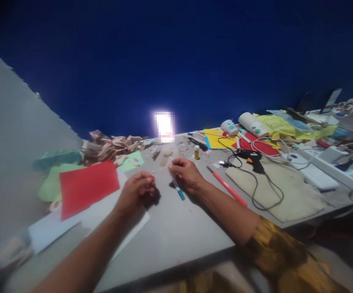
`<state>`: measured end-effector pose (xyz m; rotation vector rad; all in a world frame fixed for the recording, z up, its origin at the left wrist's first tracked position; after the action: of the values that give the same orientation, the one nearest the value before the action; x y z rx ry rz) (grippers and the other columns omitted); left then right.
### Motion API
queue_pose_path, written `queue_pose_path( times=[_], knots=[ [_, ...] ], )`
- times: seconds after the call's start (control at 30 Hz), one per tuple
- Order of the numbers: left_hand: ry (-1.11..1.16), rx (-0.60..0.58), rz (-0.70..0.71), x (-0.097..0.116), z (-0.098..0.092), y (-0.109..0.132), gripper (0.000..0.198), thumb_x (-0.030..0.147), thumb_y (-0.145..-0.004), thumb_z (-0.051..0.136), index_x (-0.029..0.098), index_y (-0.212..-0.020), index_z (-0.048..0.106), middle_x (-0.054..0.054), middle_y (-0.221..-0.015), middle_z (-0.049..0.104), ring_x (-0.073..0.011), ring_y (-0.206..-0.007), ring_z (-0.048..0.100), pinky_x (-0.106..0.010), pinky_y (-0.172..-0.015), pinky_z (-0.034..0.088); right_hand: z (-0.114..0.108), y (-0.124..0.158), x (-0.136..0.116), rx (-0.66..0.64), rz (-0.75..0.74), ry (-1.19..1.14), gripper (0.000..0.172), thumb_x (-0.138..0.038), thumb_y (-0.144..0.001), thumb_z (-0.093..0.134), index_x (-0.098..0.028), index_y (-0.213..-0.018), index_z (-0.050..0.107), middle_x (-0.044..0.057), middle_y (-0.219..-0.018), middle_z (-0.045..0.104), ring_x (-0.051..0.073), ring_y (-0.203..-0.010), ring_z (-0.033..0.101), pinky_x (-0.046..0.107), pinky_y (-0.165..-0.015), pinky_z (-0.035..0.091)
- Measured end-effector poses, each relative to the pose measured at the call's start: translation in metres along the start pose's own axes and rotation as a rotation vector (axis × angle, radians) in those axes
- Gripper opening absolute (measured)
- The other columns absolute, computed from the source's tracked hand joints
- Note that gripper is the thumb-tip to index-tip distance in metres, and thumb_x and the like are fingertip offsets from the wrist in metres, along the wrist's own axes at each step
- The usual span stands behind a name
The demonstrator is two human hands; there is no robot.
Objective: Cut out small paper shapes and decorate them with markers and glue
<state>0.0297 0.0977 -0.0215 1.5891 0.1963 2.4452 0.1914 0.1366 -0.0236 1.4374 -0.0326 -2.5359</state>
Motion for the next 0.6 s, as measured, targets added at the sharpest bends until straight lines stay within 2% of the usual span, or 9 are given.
queue_pose_path(
  times=[0.1, 0.23, 0.33, 0.5, 0.6],
  knots=[
    [0.015, 0.004, -0.001, 0.001, 0.001, 0.001, 0.022, 0.022, -0.066, 0.081, 0.018, -0.075, 0.061, 0.003, -0.061, 0.061, -0.0094, -0.048, 0.054, -0.022, -0.049, 0.045, -0.002, -0.001, -0.001, 0.005, 0.001, -0.054, 0.038, -0.021, -0.057, 0.093, -0.017, -0.083, 0.066, -0.004, -0.068, 0.06, 0.008, -0.055, 0.052, 0.018, -0.046, 0.044],
    [-0.023, -0.027, -0.027, -0.002, 0.008, 0.007, 0.021, 0.024, -0.066, 0.082, 0.019, -0.077, 0.064, 0.002, -0.06, 0.061, -0.0109, -0.051, 0.057, -0.023, -0.051, 0.048, -0.001, 0.0, 0.0, -0.006, -0.008, -0.114, 0.056, -0.013, -0.054, 0.094, -0.019, -0.103, 0.068, -0.007, -0.067, 0.058, 0.009, -0.058, 0.055, 0.019, -0.055, 0.048],
    [-0.078, -0.037, -0.06, -0.008, 0.011, 0.009, 0.022, 0.025, -0.065, 0.083, 0.018, -0.078, 0.066, 0.001, -0.059, 0.062, -0.0114, -0.051, 0.057, -0.023, -0.052, 0.048, 0.0, 0.002, 0.002, -0.005, -0.028, -0.091, 0.048, -0.017, -0.055, 0.094, -0.018, -0.093, 0.065, -0.007, -0.065, 0.058, 0.008, -0.056, 0.054, 0.02, -0.054, 0.047],
    [-0.032, -0.009, -0.047, -0.014, 0.008, 0.005, 0.021, 0.025, -0.065, 0.083, 0.018, -0.075, 0.066, -0.001, -0.06, 0.064, -0.0128, -0.053, 0.059, -0.024, -0.054, 0.049, 0.003, 0.003, 0.008, 0.01, -0.015, -0.006, 0.042, -0.023, -0.057, 0.093, -0.018, -0.079, 0.057, -0.006, -0.06, 0.058, 0.006, -0.049, 0.048, 0.016, -0.045, 0.037],
    [-0.036, 0.034, -0.021, -0.012, 0.004, 0.003, 0.023, 0.026, -0.063, 0.085, 0.017, -0.076, 0.068, -0.001, -0.068, 0.067, -0.0121, -0.056, 0.06, -0.025, -0.056, 0.051, 0.002, 0.003, 0.01, 0.043, 0.014, 0.037, 0.044, -0.027, -0.055, 0.092, -0.019, -0.077, 0.055, -0.005, -0.06, 0.06, 0.008, -0.05, 0.053, 0.019, -0.048, 0.044]
  ],
)
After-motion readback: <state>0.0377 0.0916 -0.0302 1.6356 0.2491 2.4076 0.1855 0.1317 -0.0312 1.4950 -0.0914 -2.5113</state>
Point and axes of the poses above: each hand's wrist, its own y-axis away from the middle knuckle, its own z-axis out of the palm, x = y × z, the point moved 7 cm from there along -y, towards the middle knuckle
